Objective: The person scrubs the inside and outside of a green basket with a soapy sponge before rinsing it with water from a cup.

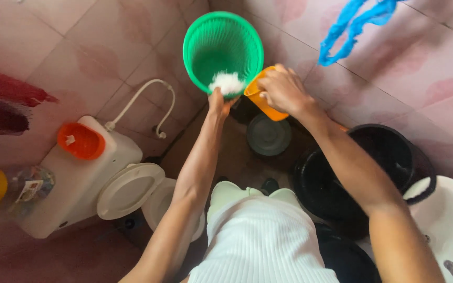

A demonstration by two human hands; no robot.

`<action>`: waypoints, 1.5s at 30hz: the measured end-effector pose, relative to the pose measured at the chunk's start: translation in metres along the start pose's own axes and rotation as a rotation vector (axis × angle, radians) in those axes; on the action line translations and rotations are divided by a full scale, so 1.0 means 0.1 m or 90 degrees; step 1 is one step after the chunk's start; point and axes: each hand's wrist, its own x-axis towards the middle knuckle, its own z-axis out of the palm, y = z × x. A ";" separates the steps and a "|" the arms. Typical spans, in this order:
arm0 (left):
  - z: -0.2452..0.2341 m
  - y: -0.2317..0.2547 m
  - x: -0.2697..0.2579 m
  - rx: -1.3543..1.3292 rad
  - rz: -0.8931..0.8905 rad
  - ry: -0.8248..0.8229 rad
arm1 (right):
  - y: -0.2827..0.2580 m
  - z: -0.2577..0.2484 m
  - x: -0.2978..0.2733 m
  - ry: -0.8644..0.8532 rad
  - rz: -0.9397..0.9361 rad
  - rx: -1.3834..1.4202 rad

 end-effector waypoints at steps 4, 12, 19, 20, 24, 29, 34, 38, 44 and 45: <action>0.20 0.37 0.38 -0.044 0.019 -0.006 | -0.32 -0.06 0.60 -0.044 -0.001 -0.068; 0.16 0.78 0.47 -0.076 -0.039 -0.031 | -0.55 -0.03 0.78 0.048 0.116 0.052; 0.16 0.97 0.23 -0.040 -0.073 -0.089 | -0.60 0.28 0.42 -0.009 0.192 0.173; 0.15 0.97 0.20 -0.035 -0.081 -0.083 | -0.60 0.33 0.40 -0.046 0.194 0.169; 0.10 1.02 0.18 -0.032 -0.096 -0.085 | -0.67 0.48 0.57 -0.026 0.153 0.125; 0.19 0.99 0.29 -0.090 -0.094 -0.109 | -0.82 0.43 1.17 0.061 0.151 0.057; 0.32 1.13 0.42 -0.107 -0.106 -0.063 | -0.91 0.30 1.38 0.065 0.200 0.071; 0.30 1.24 0.52 -0.098 -0.075 -0.099 | -0.90 0.31 1.22 0.179 0.187 0.103; 0.14 1.19 0.63 -0.044 -0.077 -0.079 | -0.82 0.40 0.78 0.191 0.213 0.166; 0.10 1.17 0.65 -0.041 -0.077 -0.089 | -0.79 0.42 0.70 0.163 0.213 0.173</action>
